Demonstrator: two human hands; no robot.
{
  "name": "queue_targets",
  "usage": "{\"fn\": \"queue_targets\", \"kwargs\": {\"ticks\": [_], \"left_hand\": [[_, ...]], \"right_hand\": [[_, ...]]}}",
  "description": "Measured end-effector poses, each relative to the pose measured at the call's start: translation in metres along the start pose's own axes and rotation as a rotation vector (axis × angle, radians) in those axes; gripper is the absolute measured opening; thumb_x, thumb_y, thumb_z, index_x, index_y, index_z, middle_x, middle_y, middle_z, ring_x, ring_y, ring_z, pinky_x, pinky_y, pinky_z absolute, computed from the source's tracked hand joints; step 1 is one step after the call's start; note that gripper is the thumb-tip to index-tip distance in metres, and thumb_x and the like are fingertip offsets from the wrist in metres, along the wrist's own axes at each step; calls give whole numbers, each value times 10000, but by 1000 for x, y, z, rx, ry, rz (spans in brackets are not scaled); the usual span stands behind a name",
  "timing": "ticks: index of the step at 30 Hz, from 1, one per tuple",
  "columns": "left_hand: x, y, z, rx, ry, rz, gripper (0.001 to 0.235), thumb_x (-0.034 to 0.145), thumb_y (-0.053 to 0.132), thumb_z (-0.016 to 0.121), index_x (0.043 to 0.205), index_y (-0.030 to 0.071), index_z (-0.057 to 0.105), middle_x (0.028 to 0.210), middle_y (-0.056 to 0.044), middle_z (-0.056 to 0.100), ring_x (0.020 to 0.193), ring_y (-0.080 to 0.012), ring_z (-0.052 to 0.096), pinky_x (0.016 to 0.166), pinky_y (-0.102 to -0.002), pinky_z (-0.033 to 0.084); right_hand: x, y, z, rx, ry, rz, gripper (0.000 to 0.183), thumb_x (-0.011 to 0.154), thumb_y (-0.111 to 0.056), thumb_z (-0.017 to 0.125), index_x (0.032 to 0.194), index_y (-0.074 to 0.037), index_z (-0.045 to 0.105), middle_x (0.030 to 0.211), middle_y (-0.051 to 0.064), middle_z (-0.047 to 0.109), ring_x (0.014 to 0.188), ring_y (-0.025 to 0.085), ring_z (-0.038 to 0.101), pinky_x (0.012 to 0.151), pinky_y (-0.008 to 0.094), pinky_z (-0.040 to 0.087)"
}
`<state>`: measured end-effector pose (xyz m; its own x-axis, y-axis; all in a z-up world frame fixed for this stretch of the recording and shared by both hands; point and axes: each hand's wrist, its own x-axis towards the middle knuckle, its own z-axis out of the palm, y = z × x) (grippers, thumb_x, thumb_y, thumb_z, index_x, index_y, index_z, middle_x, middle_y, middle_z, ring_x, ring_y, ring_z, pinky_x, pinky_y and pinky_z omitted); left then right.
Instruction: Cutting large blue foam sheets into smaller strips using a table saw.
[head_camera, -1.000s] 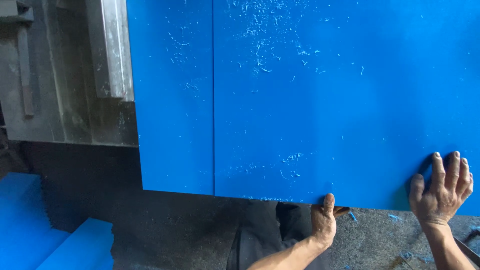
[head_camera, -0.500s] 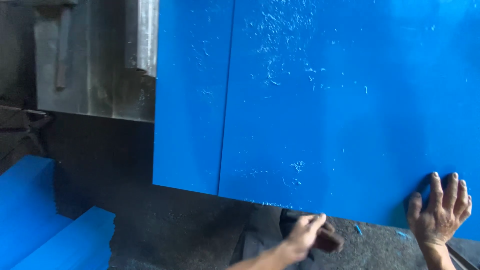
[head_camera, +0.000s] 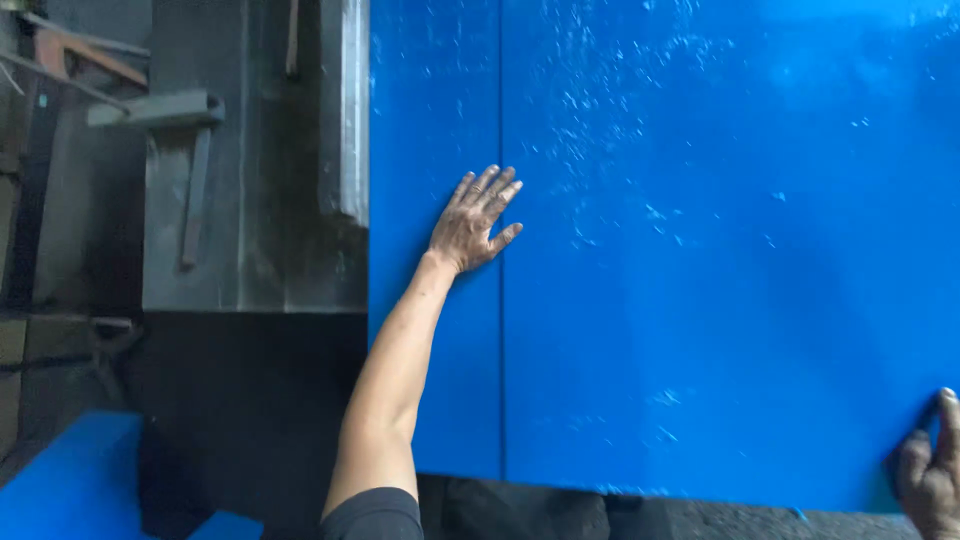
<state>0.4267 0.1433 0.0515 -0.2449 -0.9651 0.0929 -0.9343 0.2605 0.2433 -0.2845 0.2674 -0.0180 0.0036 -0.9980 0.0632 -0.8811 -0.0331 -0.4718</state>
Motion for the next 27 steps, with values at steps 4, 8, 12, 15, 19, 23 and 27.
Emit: {"fn": "queue_targets", "kwargs": {"ticks": [4, 8, 12, 15, 19, 23, 27], "left_hand": [[25, -51, -18, 47, -5, 53, 694, 1011, 632, 492, 1587, 256, 398, 1693, 4, 337, 1585, -274, 242, 1311, -498, 166], [65, -89, -25, 12, -25, 122, 727, 1008, 673, 478, 1610, 287, 345, 1712, -32, 268, 1596, -277, 219, 1320, -501, 132], [61, -100, -37, 130, -113, 107, 777, 981, 755, 394, 1622, 350, 221, 1720, -50, 155, 1590, -296, 140, 1296, -551, 64], [46, -93, -55, 205, -177, 109, 817, 988, 794, 343, 1653, 363, 143, 1743, -72, 90, 1615, -308, 93, 1307, -573, 39], [49, -94, -43, 231, -257, 104, 860, 955, 824, 319, 1641, 384, 45, 1742, -70, -17, 1619, -311, 28, 1294, -593, -5], [45, -94, -42, 232, -286, 101, 869, 952, 837, 303, 1640, 397, 6, 1745, -57, -55, 1625, -301, 4, 1302, -590, -26], [39, -90, -46, 249, -296, 99, 870, 958, 831, 309, 1646, 385, 18, 1749, -63, -45, 1626, -310, -5, 1297, -602, -31]], "right_hand": [[-19, -189, 90, -219, 51, -244, 751, 1018, -507, 499, 1681, -182, 362, 1777, 179, 225, 1646, 468, 132, 1300, 681, 53], [-27, -504, 145, -132, -76, -331, 779, 926, -574, 532, 1594, -208, 365, 1721, 172, 184, 1574, 455, 73, 1201, 716, -34], [-40, -599, 187, -142, -158, -280, 808, 854, -633, 559, 1538, -231, 408, 1644, 181, 268, 1538, 423, 161, 1189, 719, 38], [-47, -609, 186, -199, -201, -252, 766, 879, -625, 537, 1547, -273, 405, 1655, 144, 298, 1552, 391, 190, 1221, 683, 74], [-50, -604, 191, -111, -125, -251, 732, 882, -651, 448, 1533, -325, 371, 1641, 141, 273, 1544, 388, 140, 1220, 678, 40], [-53, -601, 194, -81, -135, -244, 719, 906, -664, 401, 1544, -335, 353, 1665, 132, 244, 1578, 371, 97, 1237, 664, 4], [-57, -601, 190, -34, -127, -239, 724, 915, -673, 391, 1550, -327, 350, 1672, 139, 234, 1577, 373, 88, 1230, 660, -9]]}}
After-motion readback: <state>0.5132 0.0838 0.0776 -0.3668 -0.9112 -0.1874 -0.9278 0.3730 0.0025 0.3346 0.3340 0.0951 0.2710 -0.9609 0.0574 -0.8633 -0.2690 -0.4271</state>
